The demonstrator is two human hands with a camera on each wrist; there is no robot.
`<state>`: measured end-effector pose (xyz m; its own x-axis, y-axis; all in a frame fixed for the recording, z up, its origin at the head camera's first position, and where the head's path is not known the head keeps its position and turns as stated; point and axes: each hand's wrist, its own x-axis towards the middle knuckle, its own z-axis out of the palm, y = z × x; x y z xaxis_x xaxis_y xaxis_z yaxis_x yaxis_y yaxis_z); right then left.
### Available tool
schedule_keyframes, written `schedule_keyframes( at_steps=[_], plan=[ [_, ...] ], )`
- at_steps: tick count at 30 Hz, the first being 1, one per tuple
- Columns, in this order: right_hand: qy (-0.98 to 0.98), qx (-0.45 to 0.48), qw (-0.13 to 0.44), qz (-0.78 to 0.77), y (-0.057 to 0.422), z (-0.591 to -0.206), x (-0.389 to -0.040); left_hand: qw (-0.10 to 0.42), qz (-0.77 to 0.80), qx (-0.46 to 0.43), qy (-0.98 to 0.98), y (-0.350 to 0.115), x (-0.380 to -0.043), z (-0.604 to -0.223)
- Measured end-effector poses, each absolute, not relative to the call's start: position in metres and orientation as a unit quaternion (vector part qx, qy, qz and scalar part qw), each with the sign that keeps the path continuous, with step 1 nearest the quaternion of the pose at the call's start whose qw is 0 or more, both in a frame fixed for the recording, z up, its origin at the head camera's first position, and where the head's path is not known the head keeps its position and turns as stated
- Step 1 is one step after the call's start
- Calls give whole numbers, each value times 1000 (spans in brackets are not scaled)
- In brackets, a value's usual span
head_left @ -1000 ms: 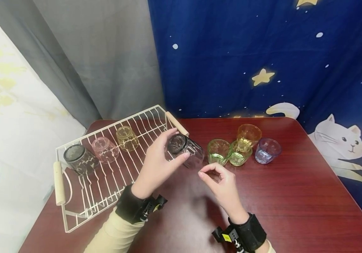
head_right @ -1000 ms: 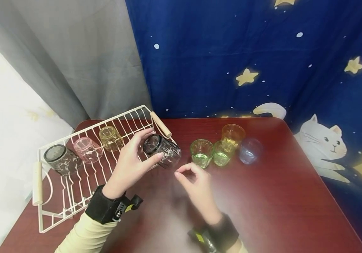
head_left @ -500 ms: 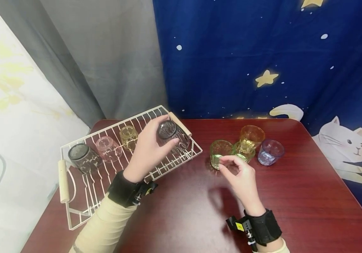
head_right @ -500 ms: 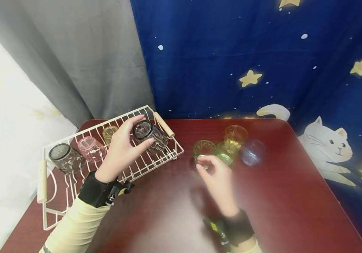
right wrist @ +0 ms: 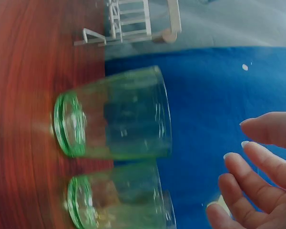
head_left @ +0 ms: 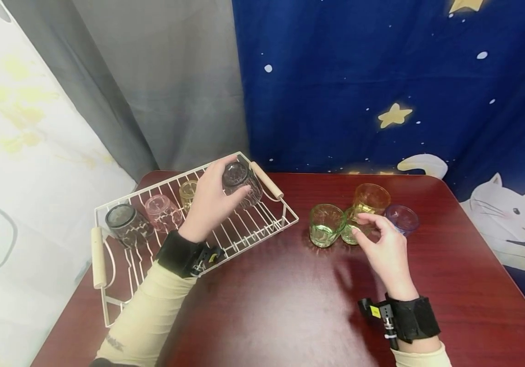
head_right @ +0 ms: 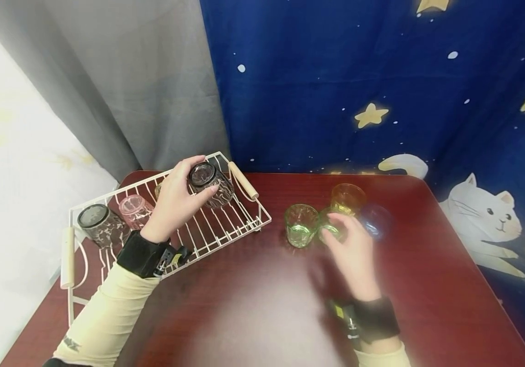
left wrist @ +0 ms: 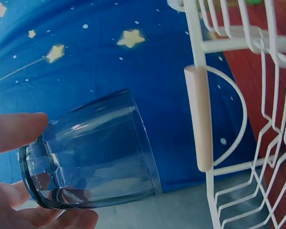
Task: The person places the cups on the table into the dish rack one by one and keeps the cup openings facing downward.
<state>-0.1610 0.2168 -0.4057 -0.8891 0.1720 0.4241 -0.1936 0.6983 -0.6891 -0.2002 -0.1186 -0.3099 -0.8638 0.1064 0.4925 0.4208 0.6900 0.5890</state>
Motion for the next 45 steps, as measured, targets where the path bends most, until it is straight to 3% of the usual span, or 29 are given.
schedule_keyframes(
  at_steps=[26,45],
  plan=[
    [-936,-14,160,314,273,-417,-187,145,-336,-83,-927,-142,-238,-323],
    [-953,5,166,252,282,-435,-204,112,-306,-50,-944,-156,-264,-341]
  ],
)
